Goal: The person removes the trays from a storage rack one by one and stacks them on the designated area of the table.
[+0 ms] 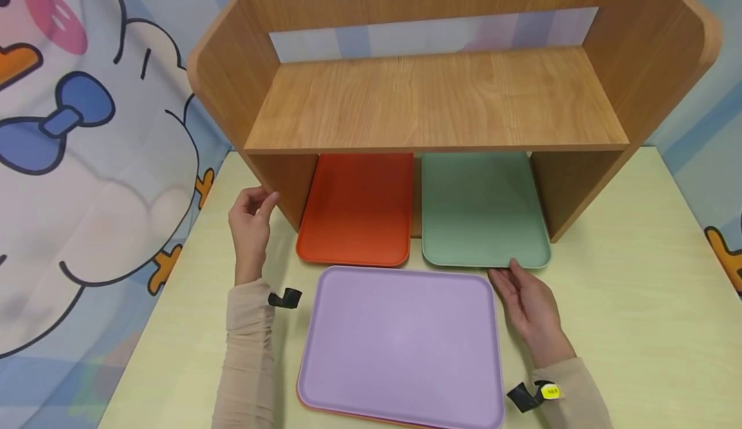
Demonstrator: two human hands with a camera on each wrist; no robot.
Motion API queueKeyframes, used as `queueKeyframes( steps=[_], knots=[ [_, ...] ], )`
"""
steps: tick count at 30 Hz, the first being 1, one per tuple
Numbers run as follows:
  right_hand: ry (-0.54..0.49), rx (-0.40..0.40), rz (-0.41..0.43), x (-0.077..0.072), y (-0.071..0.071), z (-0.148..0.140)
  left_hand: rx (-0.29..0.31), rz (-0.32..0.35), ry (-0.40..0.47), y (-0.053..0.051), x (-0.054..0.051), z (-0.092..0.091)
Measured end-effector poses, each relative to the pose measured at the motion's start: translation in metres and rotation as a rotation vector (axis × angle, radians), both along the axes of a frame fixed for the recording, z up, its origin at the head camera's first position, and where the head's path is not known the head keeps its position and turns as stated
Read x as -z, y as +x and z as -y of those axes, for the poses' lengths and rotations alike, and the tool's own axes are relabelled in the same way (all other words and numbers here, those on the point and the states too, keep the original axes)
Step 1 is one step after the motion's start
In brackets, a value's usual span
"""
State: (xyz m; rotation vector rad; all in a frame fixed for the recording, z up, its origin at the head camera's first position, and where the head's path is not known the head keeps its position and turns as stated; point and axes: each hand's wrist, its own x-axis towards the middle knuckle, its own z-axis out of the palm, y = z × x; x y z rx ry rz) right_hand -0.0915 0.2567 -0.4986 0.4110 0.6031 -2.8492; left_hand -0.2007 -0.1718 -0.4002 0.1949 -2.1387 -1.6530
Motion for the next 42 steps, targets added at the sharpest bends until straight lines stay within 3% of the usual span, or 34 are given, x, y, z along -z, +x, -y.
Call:
queueKeyframes(
  steps=[7,14,21,42],
  knots=[
    [-0.037,0.014,0.021,-0.0014,-0.0031,0.0014,0.005,0.0,0.009,-0.0011,-0.0009,-0.0009],
    [0.052,0.01,0.113,-0.0023,-0.0048,0.0034,-0.004,0.001,0.003,-0.0008,-0.0004,-0.0016],
    [-0.001,0.03,0.181,-0.002,-0.0041,0.003,0.0,0.006,-0.006,-0.0002,0.0001,-0.0028],
    [-0.05,0.091,0.039,-0.0053,0.0012,-0.0002,-0.016,0.009,-0.015,-0.0006,0.0006,-0.0009]
  ],
)
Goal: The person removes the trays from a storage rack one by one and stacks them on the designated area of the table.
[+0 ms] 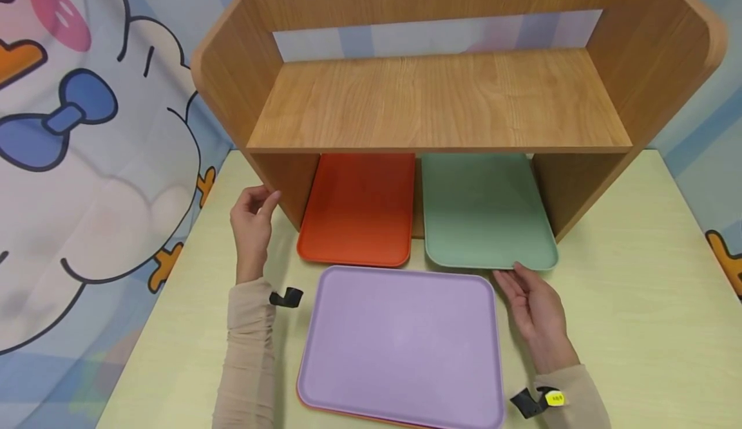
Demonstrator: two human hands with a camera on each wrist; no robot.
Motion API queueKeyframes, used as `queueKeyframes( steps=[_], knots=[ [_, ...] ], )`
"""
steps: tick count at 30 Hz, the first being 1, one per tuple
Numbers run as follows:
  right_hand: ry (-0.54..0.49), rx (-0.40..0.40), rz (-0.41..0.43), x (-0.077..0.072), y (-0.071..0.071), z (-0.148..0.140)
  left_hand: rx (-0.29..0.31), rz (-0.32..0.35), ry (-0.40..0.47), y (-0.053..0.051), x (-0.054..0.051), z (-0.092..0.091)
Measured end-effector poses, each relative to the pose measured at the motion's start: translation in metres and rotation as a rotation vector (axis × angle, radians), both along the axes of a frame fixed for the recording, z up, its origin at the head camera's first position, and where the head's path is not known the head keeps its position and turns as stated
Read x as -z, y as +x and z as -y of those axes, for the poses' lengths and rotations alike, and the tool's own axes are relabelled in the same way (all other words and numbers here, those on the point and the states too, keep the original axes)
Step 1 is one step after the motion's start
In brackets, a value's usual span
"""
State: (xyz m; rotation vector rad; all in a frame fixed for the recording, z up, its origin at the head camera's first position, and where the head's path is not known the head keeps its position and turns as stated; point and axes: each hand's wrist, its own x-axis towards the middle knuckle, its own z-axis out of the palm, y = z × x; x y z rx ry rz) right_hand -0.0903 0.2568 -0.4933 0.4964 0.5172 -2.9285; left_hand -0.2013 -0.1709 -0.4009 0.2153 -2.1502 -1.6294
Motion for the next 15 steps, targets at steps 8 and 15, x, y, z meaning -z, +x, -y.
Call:
queueKeyframes(
  steps=[8,15],
  knots=[
    [-0.021,0.013,-0.064,-0.002,0.007,-0.002,0.0,-0.007,0.012,-0.014,0.025,0.011],
    [0.016,-0.001,-0.098,-0.006,0.013,-0.005,0.013,-0.031,0.025,-0.017,0.029,0.013]
  ],
)
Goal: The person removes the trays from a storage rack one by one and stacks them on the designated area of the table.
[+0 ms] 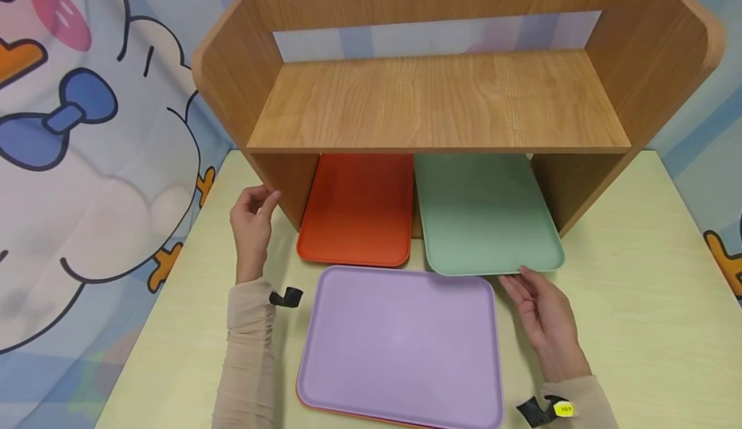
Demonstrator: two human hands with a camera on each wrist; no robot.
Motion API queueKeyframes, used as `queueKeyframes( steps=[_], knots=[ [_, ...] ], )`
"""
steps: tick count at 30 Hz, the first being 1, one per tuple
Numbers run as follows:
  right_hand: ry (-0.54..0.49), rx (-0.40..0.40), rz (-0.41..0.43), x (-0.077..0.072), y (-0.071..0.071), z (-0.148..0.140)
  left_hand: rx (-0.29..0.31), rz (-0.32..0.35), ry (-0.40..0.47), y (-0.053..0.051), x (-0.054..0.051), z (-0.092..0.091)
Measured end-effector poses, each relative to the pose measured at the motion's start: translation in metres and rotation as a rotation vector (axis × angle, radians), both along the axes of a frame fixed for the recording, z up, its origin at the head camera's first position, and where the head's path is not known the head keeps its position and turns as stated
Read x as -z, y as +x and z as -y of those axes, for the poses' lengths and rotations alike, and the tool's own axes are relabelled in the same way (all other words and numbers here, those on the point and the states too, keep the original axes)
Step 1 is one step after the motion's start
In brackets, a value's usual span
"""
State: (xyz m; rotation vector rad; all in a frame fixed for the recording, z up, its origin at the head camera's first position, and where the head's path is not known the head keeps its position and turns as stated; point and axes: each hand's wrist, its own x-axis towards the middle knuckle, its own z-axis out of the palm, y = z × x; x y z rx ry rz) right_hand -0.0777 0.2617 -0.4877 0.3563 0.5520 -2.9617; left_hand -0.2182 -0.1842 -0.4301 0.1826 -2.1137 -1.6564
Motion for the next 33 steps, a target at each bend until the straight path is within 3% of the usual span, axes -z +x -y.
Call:
queueKeyframes(
  steps=[11,24,33],
  knots=[
    [0.04,-0.02,-0.047,0.001,0.0041,-0.0023,-0.006,-0.005,-0.005,0.0005,-0.0003,-0.0008],
    [0.199,-0.093,-0.114,-0.0051,0.0082,-0.0007,-0.012,0.016,-0.012,0.001,-0.0008,-0.0015],
    [0.246,-0.134,-0.159,-0.0076,0.009,-0.0001,-0.017,0.025,-0.018,0.0028,-0.0018,-0.0021]
  ],
)
